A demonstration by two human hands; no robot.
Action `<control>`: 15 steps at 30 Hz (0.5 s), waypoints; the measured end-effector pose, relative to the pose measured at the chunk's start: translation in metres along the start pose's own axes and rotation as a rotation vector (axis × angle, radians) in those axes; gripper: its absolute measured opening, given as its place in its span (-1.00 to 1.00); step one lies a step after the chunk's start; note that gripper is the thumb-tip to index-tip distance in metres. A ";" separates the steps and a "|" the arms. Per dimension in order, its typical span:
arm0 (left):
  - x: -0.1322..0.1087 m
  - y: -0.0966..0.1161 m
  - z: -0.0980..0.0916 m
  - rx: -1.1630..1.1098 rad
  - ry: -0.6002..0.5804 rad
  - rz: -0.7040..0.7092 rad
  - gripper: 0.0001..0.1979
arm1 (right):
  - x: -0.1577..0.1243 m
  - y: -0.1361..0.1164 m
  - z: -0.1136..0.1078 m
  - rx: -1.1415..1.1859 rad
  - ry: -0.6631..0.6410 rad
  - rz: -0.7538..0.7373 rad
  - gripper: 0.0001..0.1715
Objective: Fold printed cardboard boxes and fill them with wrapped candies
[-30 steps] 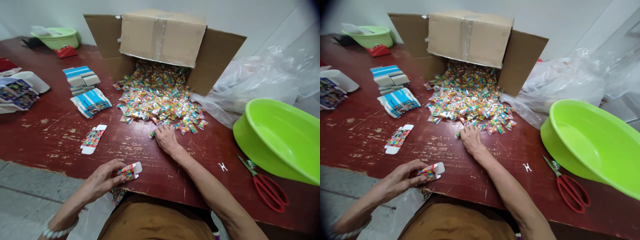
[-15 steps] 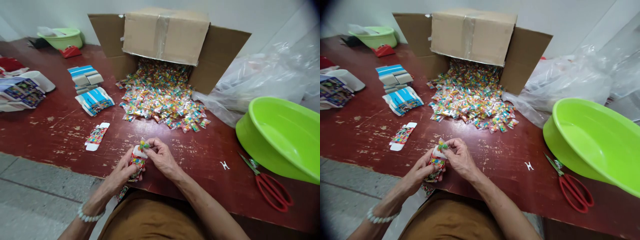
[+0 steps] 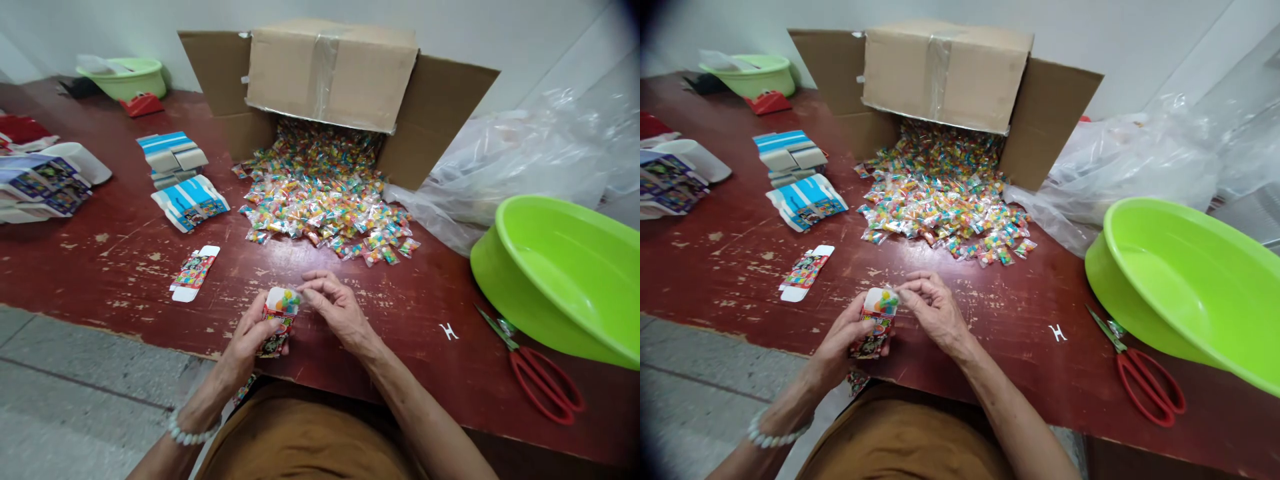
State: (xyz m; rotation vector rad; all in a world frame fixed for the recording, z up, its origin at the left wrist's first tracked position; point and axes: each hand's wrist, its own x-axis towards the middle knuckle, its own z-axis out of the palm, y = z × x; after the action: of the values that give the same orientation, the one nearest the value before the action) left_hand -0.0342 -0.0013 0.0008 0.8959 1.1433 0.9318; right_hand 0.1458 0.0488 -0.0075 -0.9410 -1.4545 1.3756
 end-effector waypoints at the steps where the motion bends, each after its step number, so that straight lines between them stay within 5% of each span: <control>1: 0.001 -0.001 0.000 -0.031 0.016 0.009 -0.60 | -0.001 -0.001 0.001 -0.039 -0.029 -0.019 -0.80; 3: 0.002 -0.003 0.001 -0.068 0.060 0.013 -0.56 | -0.004 -0.004 0.005 -0.139 -0.074 -0.077 -0.83; 6: 0.005 -0.005 0.004 -0.093 0.126 -0.023 -0.48 | -0.006 -0.008 0.007 -0.189 0.031 -0.106 -0.86; 11: 0.005 -0.008 0.009 -0.124 0.185 -0.072 -0.42 | -0.005 -0.004 0.008 0.059 0.038 0.108 -0.77; 15: 0.003 -0.012 0.011 -0.096 0.116 -0.032 -0.54 | -0.003 0.001 0.012 0.205 -0.016 0.351 -0.53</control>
State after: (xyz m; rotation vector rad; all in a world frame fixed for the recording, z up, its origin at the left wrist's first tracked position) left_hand -0.0210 -0.0035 -0.0091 0.7521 1.1980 1.0143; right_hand 0.1354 0.0426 -0.0088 -1.0869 -1.1671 1.7532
